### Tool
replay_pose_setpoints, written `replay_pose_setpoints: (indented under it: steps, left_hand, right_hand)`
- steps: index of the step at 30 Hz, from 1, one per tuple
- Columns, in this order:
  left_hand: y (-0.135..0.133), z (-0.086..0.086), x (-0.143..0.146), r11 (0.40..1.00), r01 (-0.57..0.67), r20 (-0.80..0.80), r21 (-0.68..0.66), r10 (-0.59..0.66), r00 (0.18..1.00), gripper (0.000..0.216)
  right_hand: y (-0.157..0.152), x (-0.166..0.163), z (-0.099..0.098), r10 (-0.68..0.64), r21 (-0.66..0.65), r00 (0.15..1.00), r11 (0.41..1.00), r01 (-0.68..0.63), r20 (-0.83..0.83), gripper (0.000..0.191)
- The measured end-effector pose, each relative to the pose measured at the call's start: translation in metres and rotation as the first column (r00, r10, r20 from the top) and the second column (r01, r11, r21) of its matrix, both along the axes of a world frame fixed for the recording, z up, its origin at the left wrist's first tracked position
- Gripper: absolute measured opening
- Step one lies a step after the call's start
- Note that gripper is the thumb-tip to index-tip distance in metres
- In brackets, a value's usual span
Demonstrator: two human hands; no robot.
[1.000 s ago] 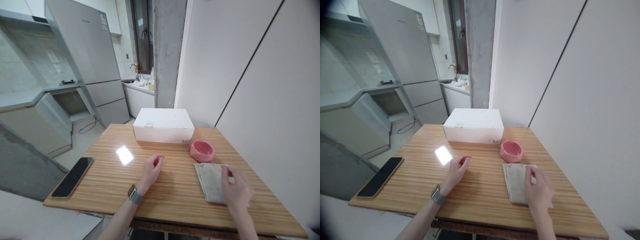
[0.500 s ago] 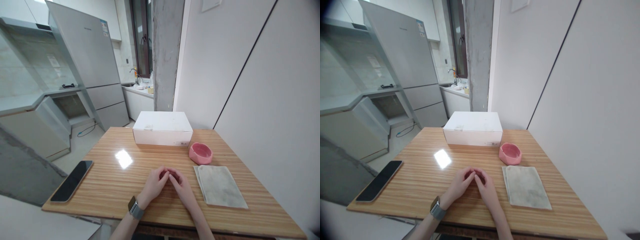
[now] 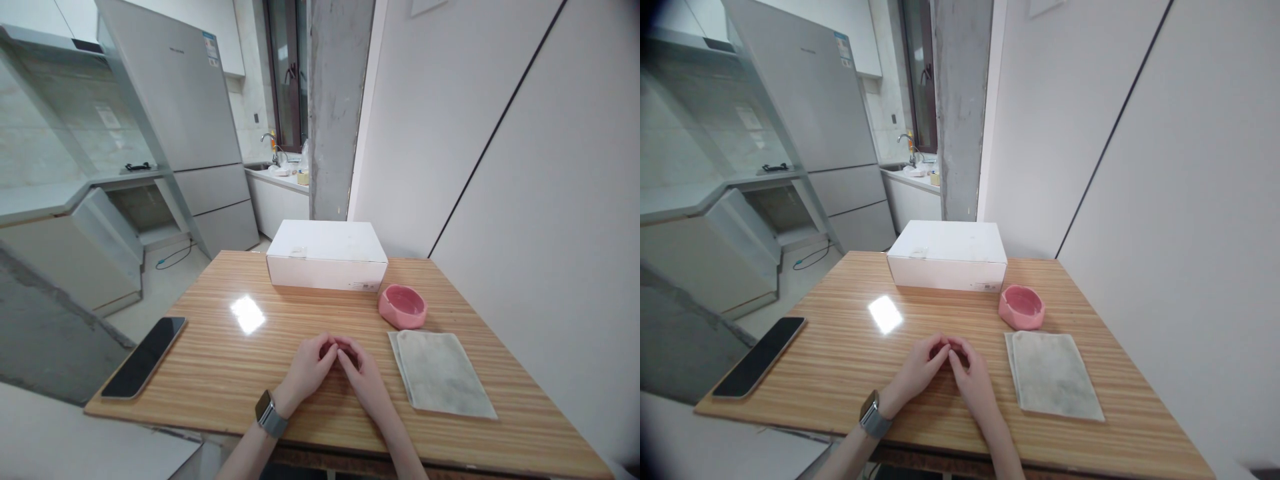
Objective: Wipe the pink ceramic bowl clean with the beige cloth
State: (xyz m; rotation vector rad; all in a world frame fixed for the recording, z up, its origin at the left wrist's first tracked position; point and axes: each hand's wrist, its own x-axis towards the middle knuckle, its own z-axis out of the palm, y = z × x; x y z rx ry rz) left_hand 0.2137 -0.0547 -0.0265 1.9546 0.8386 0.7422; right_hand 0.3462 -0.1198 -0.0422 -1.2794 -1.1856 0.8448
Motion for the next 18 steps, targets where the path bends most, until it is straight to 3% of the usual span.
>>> replay_pose_setpoints:
  steps: [18]
  left_hand:
    - [-0.0003, 0.001, -0.0013, 1.0, 0.002, 0.017, 0.016, -0.003, 1.0, 0.027]
  right_hand:
    - [-0.0009, -0.0006, 0.0026, -0.011, -0.001, 1.0, 1.0, 0.011, 0.0, 0.027]
